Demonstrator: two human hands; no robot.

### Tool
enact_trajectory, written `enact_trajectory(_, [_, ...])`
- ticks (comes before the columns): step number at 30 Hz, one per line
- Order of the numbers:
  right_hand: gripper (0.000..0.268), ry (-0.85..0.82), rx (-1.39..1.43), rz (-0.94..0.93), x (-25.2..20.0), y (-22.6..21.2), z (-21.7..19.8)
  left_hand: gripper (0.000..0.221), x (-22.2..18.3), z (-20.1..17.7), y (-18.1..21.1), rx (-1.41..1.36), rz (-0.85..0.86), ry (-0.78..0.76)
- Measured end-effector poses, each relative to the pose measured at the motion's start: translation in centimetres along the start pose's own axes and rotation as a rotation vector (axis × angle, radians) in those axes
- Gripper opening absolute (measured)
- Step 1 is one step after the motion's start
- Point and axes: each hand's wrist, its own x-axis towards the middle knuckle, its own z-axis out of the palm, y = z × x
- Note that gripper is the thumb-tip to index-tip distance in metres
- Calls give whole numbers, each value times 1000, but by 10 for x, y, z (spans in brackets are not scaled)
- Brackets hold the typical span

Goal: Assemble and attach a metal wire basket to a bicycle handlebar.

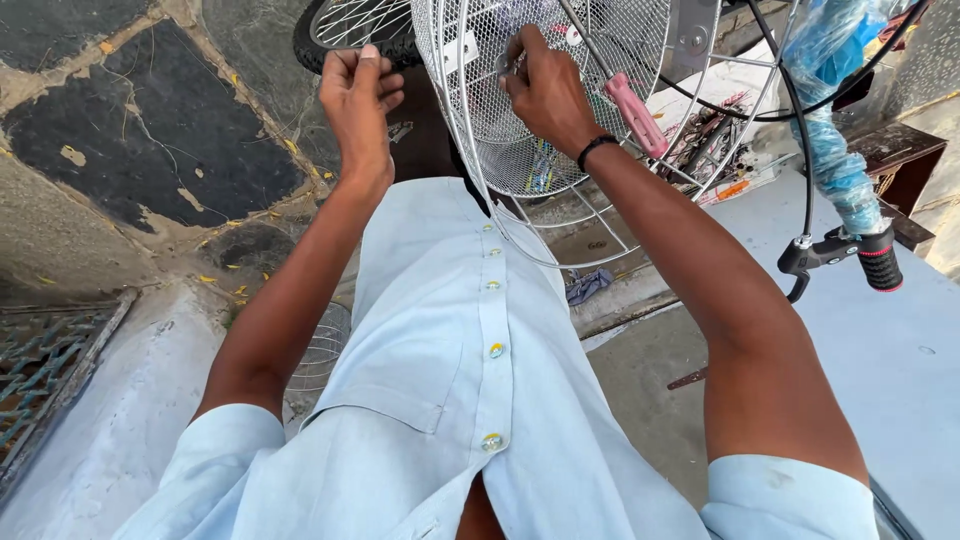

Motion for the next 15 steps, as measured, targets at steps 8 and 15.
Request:
enact_trajectory(8, [12,11,48,-10,10,15,-5,15,-40,21,74,141,548,0])
enact_trajectory(15, [8,7,818,126,-102,-132,-123,29,-152,80,185,609,1205,-494])
